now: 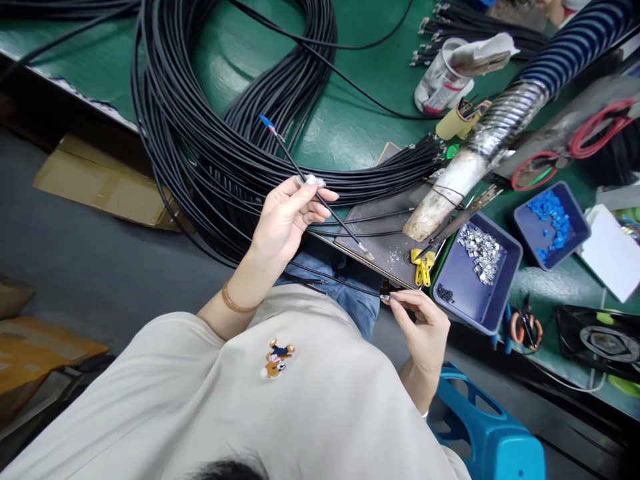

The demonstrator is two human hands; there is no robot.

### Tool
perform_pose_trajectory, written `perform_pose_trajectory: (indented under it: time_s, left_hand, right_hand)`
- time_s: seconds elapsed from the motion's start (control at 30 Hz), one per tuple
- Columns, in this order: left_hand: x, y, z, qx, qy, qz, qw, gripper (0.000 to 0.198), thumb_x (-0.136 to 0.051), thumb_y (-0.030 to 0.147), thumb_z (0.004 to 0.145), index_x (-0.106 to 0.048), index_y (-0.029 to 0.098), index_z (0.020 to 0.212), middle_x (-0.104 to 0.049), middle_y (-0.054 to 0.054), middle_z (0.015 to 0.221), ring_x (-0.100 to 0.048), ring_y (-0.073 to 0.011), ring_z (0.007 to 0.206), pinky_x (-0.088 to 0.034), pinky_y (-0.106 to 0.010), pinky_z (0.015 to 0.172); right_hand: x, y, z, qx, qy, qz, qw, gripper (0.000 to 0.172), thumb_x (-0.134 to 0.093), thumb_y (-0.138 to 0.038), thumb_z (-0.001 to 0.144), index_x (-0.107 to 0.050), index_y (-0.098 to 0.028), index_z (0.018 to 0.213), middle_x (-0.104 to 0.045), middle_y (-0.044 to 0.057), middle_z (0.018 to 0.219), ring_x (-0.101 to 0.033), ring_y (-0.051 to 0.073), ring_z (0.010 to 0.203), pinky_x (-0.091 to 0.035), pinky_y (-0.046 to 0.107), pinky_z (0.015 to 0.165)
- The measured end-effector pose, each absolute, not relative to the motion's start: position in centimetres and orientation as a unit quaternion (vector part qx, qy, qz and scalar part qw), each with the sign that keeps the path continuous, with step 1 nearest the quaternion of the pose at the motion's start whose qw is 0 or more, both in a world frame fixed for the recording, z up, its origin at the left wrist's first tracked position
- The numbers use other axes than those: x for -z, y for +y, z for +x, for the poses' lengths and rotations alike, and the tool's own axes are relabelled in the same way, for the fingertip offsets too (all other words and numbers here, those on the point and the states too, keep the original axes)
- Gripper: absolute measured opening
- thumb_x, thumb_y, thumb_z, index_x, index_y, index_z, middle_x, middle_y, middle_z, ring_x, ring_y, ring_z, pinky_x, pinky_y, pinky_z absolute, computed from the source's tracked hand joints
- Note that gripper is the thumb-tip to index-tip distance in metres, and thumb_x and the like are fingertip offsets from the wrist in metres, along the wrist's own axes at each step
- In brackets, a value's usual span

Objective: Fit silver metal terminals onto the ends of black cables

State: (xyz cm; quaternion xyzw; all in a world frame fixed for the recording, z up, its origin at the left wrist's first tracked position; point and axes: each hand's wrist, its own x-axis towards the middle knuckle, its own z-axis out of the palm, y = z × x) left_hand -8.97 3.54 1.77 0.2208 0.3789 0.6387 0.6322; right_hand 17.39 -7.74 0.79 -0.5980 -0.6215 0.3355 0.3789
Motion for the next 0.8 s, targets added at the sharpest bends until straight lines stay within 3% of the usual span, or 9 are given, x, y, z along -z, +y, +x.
perform_pose_trajectory:
  time_s: [0.8]
  left_hand:
    - [-1.88, 3.1, -9.21, -0.626, 0.401, 0.253, 0.619, 0.012, -0.059, 0.022, 0.095, -0.066, 0.016, 0.087, -0.076, 0.0, 0.083, -0.069, -0.0041, 0.057, -0.055, -0.011, 0.055]
  right_hand:
    - [-0.77, -7.47, 17.2, -0.322, -0.633, -0.596, 0.375, 0.005, -0.072, -0.021, 0.085, -0.073, -0.025, 0.087, -0.072, 0.0, 0.083, -0.066, 0.014, 0.079, -0.053, 0.029, 0.073]
